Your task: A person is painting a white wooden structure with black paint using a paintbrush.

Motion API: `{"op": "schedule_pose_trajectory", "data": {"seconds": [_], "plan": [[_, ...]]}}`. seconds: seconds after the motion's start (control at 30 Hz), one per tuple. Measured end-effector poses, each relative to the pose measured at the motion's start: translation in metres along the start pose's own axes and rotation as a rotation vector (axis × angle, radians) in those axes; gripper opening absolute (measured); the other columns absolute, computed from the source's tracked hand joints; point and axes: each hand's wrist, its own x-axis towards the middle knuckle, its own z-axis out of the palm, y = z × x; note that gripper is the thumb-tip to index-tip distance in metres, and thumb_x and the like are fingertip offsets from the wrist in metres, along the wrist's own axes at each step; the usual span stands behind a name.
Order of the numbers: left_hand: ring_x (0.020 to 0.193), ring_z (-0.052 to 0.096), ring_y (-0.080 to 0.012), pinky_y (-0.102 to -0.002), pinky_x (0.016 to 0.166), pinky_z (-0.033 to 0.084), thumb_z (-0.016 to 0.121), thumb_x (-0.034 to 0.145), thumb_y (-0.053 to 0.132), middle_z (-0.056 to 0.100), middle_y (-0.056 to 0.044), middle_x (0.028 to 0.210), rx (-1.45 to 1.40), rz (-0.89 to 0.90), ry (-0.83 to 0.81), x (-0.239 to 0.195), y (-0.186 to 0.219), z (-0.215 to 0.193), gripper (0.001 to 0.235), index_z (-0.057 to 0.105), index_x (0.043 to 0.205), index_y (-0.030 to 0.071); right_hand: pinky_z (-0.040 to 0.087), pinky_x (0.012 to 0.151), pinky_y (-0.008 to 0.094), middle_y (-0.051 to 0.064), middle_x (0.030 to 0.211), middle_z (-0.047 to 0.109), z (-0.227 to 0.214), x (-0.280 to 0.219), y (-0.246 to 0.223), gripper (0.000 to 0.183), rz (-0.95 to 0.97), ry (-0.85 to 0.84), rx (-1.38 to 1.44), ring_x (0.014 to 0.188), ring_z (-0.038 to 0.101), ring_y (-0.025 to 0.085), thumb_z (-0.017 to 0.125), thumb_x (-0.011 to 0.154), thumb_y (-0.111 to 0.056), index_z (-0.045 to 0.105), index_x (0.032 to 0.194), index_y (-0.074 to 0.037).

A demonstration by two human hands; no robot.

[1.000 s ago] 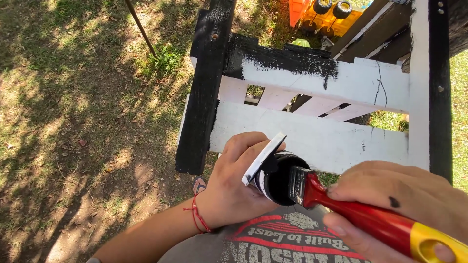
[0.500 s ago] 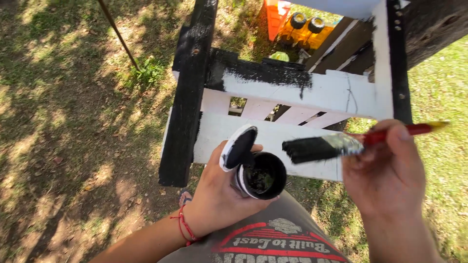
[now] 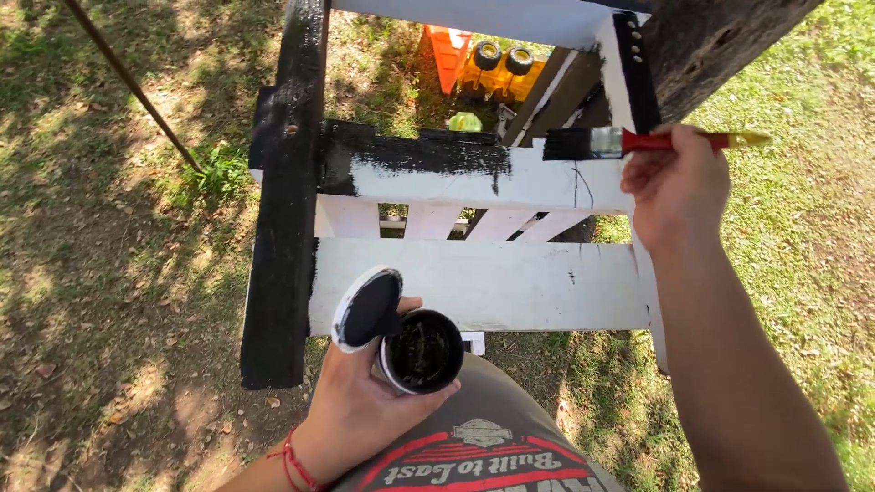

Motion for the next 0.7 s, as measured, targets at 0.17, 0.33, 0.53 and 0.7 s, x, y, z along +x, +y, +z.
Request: {"op": "schedule_pose_trajectory", "data": {"seconds": [0.17,0.33,0.53,0.7], "plan": [[0.114,0.067,-0.0188,-0.034,0.102,0.050,0.095,0.058,0.028,0.070,-0.002,0.117,-0.064,-0.092,-0.008,-0.010,-0.001,-0.001,0.070,0.066,0.120,0.014,0.045,0.043,0.019,0.001,0.064,0.063,0.006,0.031,0.013,0.013,-0.133,-0.091,-0.554,0.047,0.054,0.010,0.050,0.097,-0.016,0.062,0.096,-0.009],[0.111,0.066,-0.0180,-0.033,0.101,0.050,0.096,0.056,0.027,0.070,-0.002,0.114,-0.026,-0.016,0.039,-0.015,-0.004,0.002,0.067,0.068,0.115,0.011,0.046,0.047,0.015,-0.002,0.070,0.061,0.024,0.036,0.027,0.011,-0.072,-0.128,-0.689,0.056,0.055,0.006,0.050,0.103,-0.017,0.058,0.101,-0.011],[0.105,0.068,-0.0136,-0.027,0.097,0.050,0.098,0.053,0.026,0.071,0.000,0.110,-0.015,-0.132,0.026,-0.022,-0.003,0.000,0.072,0.066,0.117,0.014,0.047,0.053,0.024,0.002,0.076,0.060,0.015,0.063,0.035,0.015,-0.235,-0.197,-1.105,0.062,0.056,0.010,0.047,0.105,-0.023,0.054,0.097,-0.011],[0.106,0.067,-0.0150,-0.028,0.096,0.052,0.098,0.054,0.026,0.069,-0.001,0.112,-0.027,-0.135,0.029,-0.025,-0.006,-0.001,0.071,0.066,0.117,0.014,0.044,0.046,0.034,0.003,0.070,0.055,0.015,0.078,0.019,0.019,-0.386,-0.194,-1.137,0.056,0.052,0.015,0.049,0.104,-0.024,0.051,0.090,-0.010]]}}
